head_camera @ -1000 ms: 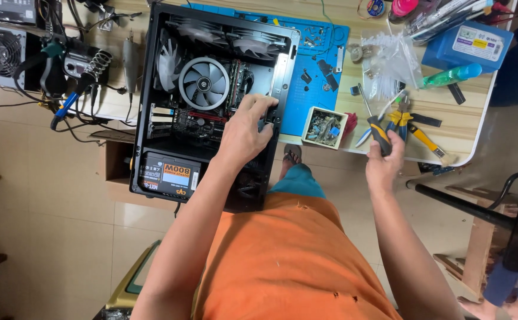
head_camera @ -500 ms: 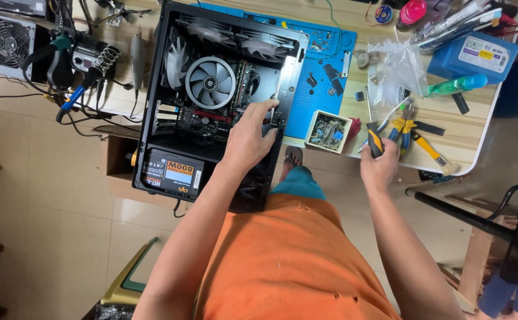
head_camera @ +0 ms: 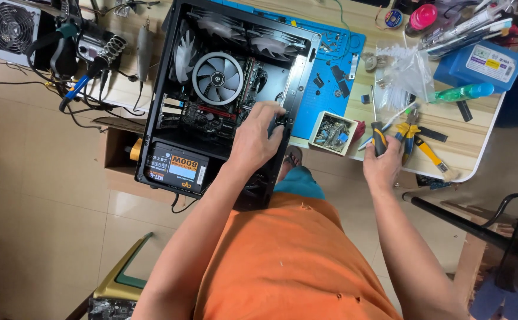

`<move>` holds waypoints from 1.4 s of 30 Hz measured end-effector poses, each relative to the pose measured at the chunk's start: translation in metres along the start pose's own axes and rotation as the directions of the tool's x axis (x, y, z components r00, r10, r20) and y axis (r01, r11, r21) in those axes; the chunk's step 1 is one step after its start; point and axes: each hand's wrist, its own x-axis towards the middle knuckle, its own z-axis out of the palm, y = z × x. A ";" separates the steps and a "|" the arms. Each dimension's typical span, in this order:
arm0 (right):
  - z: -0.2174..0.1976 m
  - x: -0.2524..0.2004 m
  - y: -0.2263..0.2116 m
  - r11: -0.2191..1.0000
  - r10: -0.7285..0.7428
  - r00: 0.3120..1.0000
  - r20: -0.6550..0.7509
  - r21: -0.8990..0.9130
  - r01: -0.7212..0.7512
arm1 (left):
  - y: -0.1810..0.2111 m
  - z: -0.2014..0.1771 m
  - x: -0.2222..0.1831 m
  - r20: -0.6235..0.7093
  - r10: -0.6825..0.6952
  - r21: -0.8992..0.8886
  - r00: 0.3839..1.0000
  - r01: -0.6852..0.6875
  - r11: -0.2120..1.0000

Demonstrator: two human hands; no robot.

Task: Installing internal components into a desktop computer case and securing them with screws using a screwdriver.

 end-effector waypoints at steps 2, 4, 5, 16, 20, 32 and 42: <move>0.001 -0.001 0.002 0.999 -0.031 0.999 -0.008 -0.019 0.031 | 0.008 -0.001 -0.001 -0.021 -0.002 -0.018 1.000 0.002 1.000; 0.003 -0.001 0.006 0.997 -0.063 0.998 -0.019 -0.040 0.062 | 0.014 -0.001 -0.002 -0.043 -0.002 -0.038 0.999 0.000 0.999; 0.006 0.000 0.010 0.991 -0.121 0.991 -0.054 -0.058 0.117 | 0.016 0.001 -0.001 -0.074 -0.003 -0.030 0.997 0.001 1.000; -0.010 -0.012 0.002 0.987 -0.149 0.988 -0.026 -0.059 0.148 | 0.028 -0.009 0.023 0.058 -0.179 0.019 0.982 0.178 0.984; -0.024 -0.035 -0.001 0.963 -0.256 0.953 -0.163 0.044 0.266 | 0.031 -0.017 0.023 0.077 -0.220 0.010 0.972 0.220 0.975; -0.008 -0.123 -0.006 0.829 -0.442 0.882 0.163 0.450 0.332 | -0.013 -0.043 -0.005 0.504 -0.318 0.317 0.803 0.170 0.933; -0.019 -0.173 -0.120 0.766 -0.502 0.838 0.213 0.559 0.317 | -0.041 0.004 0.031 0.669 -0.058 0.324 0.741 -0.220 0.920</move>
